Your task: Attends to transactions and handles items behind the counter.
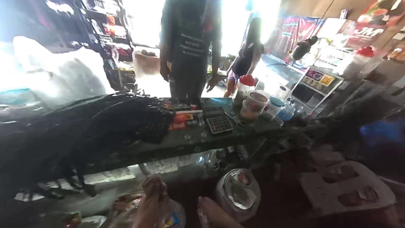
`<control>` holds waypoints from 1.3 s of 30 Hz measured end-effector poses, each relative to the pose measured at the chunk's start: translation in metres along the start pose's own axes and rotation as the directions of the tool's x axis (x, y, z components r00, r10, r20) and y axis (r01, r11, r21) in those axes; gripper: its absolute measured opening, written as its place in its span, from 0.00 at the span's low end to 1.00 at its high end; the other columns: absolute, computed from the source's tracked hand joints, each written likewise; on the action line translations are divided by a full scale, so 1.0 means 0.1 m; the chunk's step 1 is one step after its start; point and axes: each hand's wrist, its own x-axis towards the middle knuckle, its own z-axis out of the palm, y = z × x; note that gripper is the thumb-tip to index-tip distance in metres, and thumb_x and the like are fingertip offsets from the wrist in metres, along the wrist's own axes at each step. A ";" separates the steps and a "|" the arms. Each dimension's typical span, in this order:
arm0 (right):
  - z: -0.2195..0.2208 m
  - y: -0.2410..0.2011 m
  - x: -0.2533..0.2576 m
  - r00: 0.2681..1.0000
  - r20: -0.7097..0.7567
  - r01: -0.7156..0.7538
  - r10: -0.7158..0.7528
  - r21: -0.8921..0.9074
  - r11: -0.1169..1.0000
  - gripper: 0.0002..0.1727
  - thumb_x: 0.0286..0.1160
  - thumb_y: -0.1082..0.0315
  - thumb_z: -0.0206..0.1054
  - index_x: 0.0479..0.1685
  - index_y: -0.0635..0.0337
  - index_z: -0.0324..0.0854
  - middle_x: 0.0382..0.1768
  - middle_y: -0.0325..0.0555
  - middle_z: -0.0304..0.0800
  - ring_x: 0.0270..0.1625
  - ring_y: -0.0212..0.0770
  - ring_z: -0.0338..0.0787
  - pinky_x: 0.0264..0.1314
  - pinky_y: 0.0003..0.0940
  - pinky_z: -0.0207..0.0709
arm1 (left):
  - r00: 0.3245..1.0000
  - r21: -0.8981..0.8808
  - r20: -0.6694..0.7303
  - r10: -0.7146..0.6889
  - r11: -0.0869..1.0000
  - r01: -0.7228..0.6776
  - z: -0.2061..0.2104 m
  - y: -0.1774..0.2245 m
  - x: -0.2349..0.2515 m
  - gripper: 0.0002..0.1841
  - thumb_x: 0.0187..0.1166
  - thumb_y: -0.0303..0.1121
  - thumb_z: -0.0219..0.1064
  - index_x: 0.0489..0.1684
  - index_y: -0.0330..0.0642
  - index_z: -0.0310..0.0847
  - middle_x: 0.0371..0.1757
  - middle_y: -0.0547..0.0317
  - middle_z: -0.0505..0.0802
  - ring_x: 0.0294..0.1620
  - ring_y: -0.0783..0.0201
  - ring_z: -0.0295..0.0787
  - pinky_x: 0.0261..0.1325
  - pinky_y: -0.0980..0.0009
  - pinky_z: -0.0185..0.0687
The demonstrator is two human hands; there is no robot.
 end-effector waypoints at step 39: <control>-1.29 -1.32 0.37 0.634 0.241 0.708 -0.735 -0.562 0.427 0.16 0.74 0.66 0.68 0.58 0.62 0.87 0.53 0.54 0.93 0.55 0.50 0.93 0.61 0.49 0.87 | 0.888 0.202 -0.158 -0.432 0.866 0.457 1.40 0.05 0.51 0.28 0.95 0.52 0.43 0.67 0.32 0.74 0.46 0.49 0.90 0.43 0.62 0.89 0.50 0.62 0.88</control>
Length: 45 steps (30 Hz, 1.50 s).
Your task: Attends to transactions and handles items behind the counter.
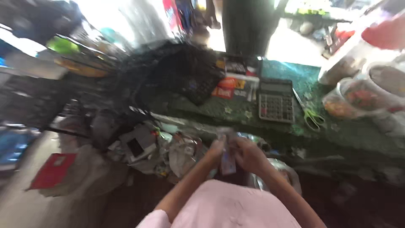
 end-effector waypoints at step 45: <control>2.05 3.41 -2.88 -0.245 0.213 -0.765 0.946 0.557 -0.324 0.17 0.82 0.73 0.61 0.65 0.64 0.84 0.66 0.65 0.86 0.71 0.61 0.84 0.75 0.60 0.74 | 0.982 0.571 -0.088 -0.167 0.799 0.187 0.42 -1.42 0.82 0.22 0.96 0.43 0.45 0.50 0.32 0.77 0.26 0.62 0.87 0.23 0.69 0.85 0.30 0.71 0.87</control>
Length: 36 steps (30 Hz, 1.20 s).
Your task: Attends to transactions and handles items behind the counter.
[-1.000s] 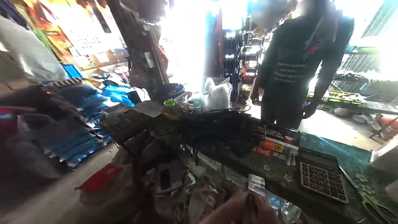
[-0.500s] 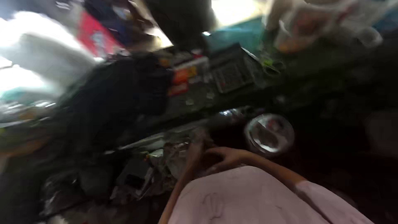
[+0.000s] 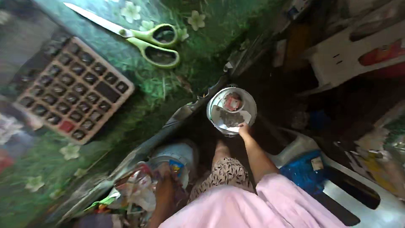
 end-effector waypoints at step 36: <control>0.26 0.19 0.45 0.995 -0.091 0.068 0.048 0.933 0.353 0.10 0.79 0.77 0.47 0.45 0.62 0.75 0.35 0.44 0.81 0.30 0.38 0.85 0.42 0.38 0.86 | 0.983 -0.135 0.043 -0.178 0.974 0.183 -0.10 -0.65 0.15 0.17 0.96 0.39 0.46 0.48 0.36 0.76 0.24 0.63 0.87 0.19 0.70 0.85 0.26 0.73 0.88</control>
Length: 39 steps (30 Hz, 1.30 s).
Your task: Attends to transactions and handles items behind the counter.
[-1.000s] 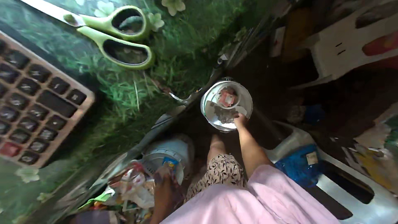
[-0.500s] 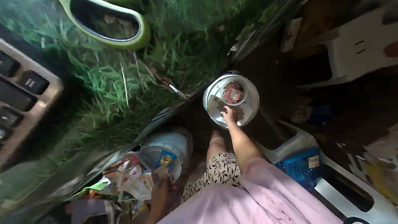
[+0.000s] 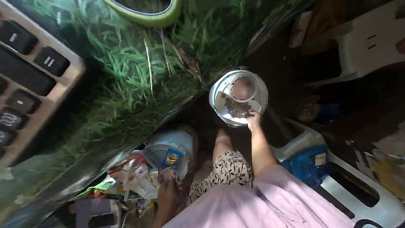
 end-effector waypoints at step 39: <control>0.57 0.34 0.22 0.949 0.299 0.314 -0.104 -0.929 0.196 0.21 0.71 0.71 0.76 0.65 0.55 0.88 0.67 0.60 0.88 0.74 0.62 0.82 0.77 0.66 0.71 | 0.999 -0.035 -0.033 -0.031 0.999 0.030 -0.04 -0.17 -0.01 0.17 0.95 0.40 0.49 0.51 0.34 0.76 0.26 0.58 0.88 0.20 0.66 0.87 0.25 0.69 0.88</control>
